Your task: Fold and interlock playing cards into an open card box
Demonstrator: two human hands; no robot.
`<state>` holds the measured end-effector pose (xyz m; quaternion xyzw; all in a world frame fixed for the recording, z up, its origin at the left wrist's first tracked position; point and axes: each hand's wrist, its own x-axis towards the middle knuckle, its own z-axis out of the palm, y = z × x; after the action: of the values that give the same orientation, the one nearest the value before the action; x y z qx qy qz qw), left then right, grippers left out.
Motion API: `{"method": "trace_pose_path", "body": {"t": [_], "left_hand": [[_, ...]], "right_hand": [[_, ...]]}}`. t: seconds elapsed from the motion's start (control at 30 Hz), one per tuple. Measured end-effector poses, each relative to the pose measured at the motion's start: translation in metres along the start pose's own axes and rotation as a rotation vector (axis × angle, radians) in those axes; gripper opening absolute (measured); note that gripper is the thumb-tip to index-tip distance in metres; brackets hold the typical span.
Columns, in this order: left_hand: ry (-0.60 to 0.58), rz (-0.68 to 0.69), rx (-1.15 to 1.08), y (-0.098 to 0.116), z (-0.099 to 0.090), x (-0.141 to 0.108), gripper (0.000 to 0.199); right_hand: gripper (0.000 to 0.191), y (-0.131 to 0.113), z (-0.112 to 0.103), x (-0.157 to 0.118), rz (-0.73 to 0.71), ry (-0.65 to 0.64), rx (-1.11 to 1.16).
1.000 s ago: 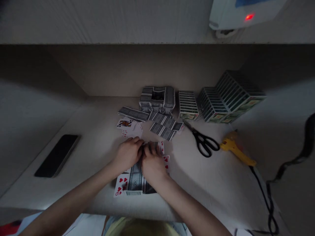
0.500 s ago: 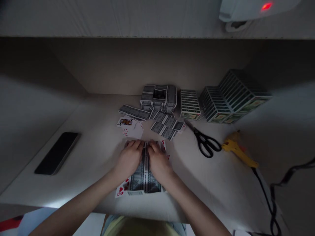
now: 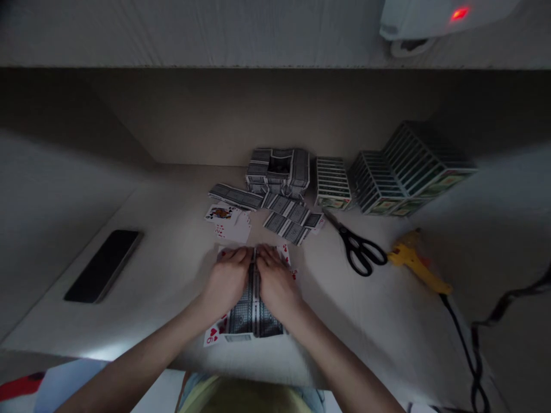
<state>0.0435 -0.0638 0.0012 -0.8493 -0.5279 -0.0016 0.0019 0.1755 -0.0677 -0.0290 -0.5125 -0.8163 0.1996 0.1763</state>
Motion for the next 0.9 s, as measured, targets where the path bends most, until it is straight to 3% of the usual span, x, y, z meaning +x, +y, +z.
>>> {"method": "trace_pose_path", "body": {"t": [0.2,0.4,0.6,0.73,0.9], "left_hand": [[-0.037,-0.033,0.046,0.008,-0.004,-0.001,0.038],[-0.105,-0.038,0.076,0.015,-0.012,0.003,0.036],[-0.259,0.128,-0.015,-0.004,-0.031,0.018,0.022],[-0.285,0.049,-0.067,-0.012,-0.036,0.04,0.026],[-0.342,0.034,-0.116,-0.031,-0.027,0.065,0.018]], "right_hand": [[0.057,-0.001,-0.002,-0.001,-0.04,-0.005,0.055],[0.056,-0.006,-0.005,-0.001,0.042,-0.027,0.086],[0.042,-0.014,-0.02,0.009,0.13,-0.086,-0.004],[0.029,-0.014,-0.032,0.023,0.186,-0.149,-0.064],[0.026,-0.009,-0.039,0.035,0.16,-0.195,-0.103]]}}
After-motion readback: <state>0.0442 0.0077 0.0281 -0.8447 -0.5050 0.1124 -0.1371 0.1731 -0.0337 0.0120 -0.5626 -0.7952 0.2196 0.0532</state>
